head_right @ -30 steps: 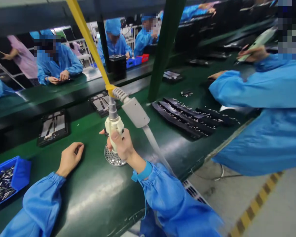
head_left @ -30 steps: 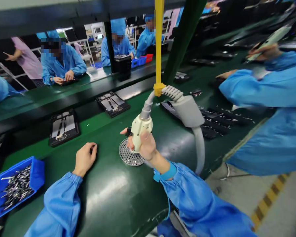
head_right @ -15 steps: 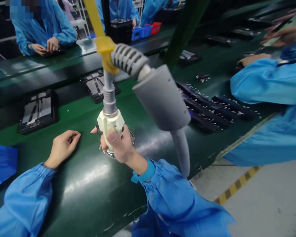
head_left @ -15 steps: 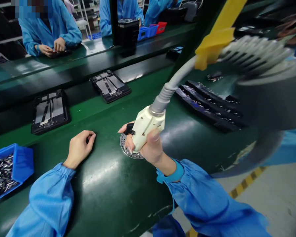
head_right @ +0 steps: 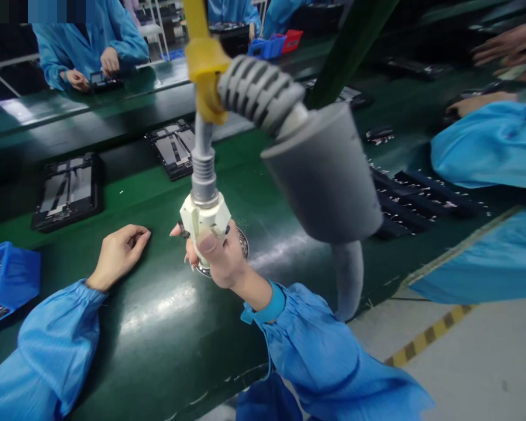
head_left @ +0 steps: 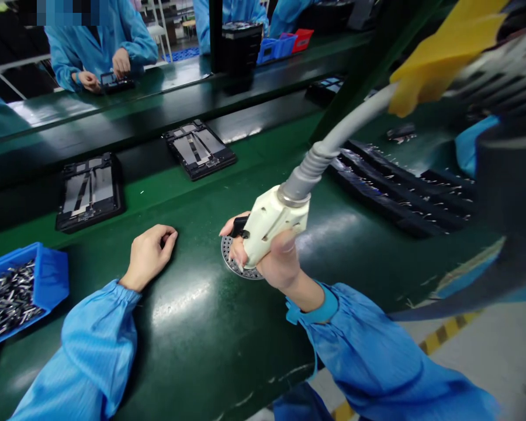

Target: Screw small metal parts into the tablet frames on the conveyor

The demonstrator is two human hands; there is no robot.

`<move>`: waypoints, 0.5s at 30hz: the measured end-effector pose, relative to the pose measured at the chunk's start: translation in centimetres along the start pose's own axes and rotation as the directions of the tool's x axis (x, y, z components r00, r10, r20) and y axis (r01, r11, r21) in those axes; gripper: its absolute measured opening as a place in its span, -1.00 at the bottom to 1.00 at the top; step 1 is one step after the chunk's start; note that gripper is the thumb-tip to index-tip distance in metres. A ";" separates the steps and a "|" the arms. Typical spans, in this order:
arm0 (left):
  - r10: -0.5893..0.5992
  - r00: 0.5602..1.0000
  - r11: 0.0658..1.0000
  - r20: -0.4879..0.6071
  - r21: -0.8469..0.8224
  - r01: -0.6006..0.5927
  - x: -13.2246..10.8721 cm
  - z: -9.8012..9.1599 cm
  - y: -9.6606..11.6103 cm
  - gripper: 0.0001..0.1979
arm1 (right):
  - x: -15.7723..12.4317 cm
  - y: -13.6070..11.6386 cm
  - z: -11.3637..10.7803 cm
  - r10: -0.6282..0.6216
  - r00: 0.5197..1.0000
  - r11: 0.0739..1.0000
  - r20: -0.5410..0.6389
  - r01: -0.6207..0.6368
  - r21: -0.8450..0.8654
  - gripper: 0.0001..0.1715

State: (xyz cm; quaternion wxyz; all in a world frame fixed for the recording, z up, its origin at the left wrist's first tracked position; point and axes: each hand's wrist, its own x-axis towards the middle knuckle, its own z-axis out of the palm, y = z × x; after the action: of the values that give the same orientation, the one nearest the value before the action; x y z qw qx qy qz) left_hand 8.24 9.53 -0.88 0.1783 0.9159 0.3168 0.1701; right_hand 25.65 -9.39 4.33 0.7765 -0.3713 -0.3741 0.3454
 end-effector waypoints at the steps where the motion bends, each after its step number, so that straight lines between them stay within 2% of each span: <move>1: -0.002 1.000 1.000 0.005 -0.004 0.002 0.0 -0.1 0.0 -0.70 | 0.0 0.0 0.0 0.020 0.999 1.000 0.041 -0.020 -0.005 -0.22; 4: -0.062 0.997 0.998 0.056 0.000 0.062 0.3 -0.4 0.3 -0.76 | -0.1 0.3 0.0 0.103 0.987 0.995 0.122 -0.099 -0.033 -0.21; 8: -0.193 0.976 0.981 0.102 0.041 0.190 2.6 -0.8 0.8 -0.80 | -0.1 0.0 0.0 0.104 0.991 0.995 0.082 -0.104 -0.006 -0.21; 12: -0.272 0.962 0.959 0.031 0.085 0.269 8.4 -0.1 1.5 -0.73 | 0.0 -2.3 -0.7 0.060 0.998 0.996 0.004 -0.060 0.065 -0.10; 15: -0.400 0.916 0.912 -0.024 0.090 0.400 14.2 0.7 2.1 -0.59 | 0.0 -3.3 -1.7 0.013 1.000 0.997 -0.009 -0.012 0.081 -0.07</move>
State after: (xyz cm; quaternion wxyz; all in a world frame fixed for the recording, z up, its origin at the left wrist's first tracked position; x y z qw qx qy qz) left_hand 20.12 16.96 2.25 0.1658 0.8386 0.5055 0.1174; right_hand 27.90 -11.54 6.36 0.7905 -0.3436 -0.3536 0.3633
